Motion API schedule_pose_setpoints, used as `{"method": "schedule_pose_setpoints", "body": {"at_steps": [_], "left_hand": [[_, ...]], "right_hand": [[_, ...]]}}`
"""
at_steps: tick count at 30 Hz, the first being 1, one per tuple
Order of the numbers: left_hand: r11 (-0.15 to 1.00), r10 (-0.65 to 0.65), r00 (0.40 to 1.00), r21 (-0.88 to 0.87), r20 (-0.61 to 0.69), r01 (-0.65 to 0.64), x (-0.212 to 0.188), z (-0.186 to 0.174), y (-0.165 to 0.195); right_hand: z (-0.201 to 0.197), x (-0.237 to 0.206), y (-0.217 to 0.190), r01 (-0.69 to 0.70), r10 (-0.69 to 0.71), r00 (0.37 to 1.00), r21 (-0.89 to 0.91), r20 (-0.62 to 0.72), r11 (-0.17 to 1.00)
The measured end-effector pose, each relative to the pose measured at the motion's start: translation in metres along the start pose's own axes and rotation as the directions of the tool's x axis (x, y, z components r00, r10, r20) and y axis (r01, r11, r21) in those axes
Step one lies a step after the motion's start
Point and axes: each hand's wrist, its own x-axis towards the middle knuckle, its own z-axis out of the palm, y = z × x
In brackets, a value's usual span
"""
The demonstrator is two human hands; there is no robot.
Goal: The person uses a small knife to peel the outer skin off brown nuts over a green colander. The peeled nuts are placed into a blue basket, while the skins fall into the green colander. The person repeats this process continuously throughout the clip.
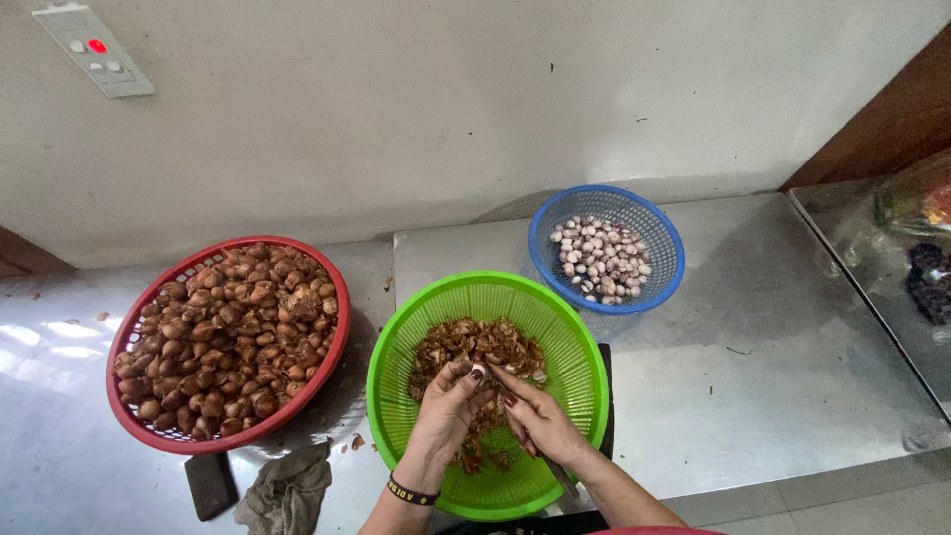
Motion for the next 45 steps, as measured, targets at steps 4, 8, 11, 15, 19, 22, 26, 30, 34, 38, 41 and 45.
{"method": "schedule_pose_setpoints", "body": {"at_steps": [4, 8, 11, 15, 19, 22, 26, 30, 34, 38, 41, 45], "left_hand": [[0.999, 0.039, 0.999, -0.038, 0.014, -0.039, 0.001, 0.001, -0.005], [0.998, 0.066, 0.998, 0.025, -0.01, -0.066, 0.002, 0.0, -0.009], [0.997, 0.068, 0.998, 0.022, 0.008, -0.068, 0.004, -0.001, -0.006], [0.996, 0.065, 0.998, 0.06, 0.017, -0.066, 0.003, 0.001, 0.003], [0.958, 0.174, 0.985, 0.234, -0.016, -0.166, -0.002, 0.012, 0.009], [0.879, 0.267, 0.962, 0.422, -0.047, -0.223, -0.009, 0.019, 0.013], [0.836, 0.319, 0.946, 0.488, -0.062, -0.25, -0.011, 0.026, 0.017], [0.77, 0.356, 0.934, 0.576, -0.034, -0.273, -0.012, 0.026, 0.018], [0.794, 0.349, 0.937, 0.538, -0.022, -0.283, -0.01, 0.024, 0.015], [0.836, 0.324, 0.945, 0.48, -0.041, -0.266, -0.007, 0.022, 0.014], [0.811, 0.356, 0.934, 0.501, -0.014, -0.302, -0.007, 0.018, 0.011], [0.782, 0.387, 0.922, 0.527, 0.009, -0.333, -0.003, 0.012, 0.008]], "right_hand": [[0.003, -0.004, 0.005, 0.051, -0.052, 0.998, -0.036, -0.025, 0.998], [-0.001, 0.003, 0.009, 0.181, -0.184, 0.983, -0.09, -0.017, 0.979], [-0.017, 0.009, 0.002, -0.028, -0.009, 0.992, 0.279, 0.128, 0.96], [-0.022, 0.01, -0.007, -0.064, 0.002, 0.99, 0.428, 0.144, 0.901], [-0.014, 0.01, -0.009, 0.017, -0.031, 0.995, 0.142, 0.099, 0.99], [-0.011, 0.009, -0.008, 0.018, -0.02, 0.999, 0.038, 0.045, 0.999], [-0.011, 0.006, -0.007, -0.009, 0.008, 1.0, 0.02, 0.02, 1.0], [-0.009, 0.005, -0.006, -0.018, 0.018, 1.0, -0.066, 0.001, 0.998], [-0.013, 0.008, -0.008, -0.051, 0.051, 0.999, -0.035, 0.001, 0.998], [-0.016, 0.006, -0.008, -0.015, 0.012, 0.999, 0.1, 0.032, 0.995], [-0.011, 0.002, -0.005, -0.036, 0.034, 0.999, -0.099, -0.017, 0.994], [-0.007, 0.005, -0.003, 0.075, -0.076, 0.997, -0.111, -0.005, 0.991]]}}
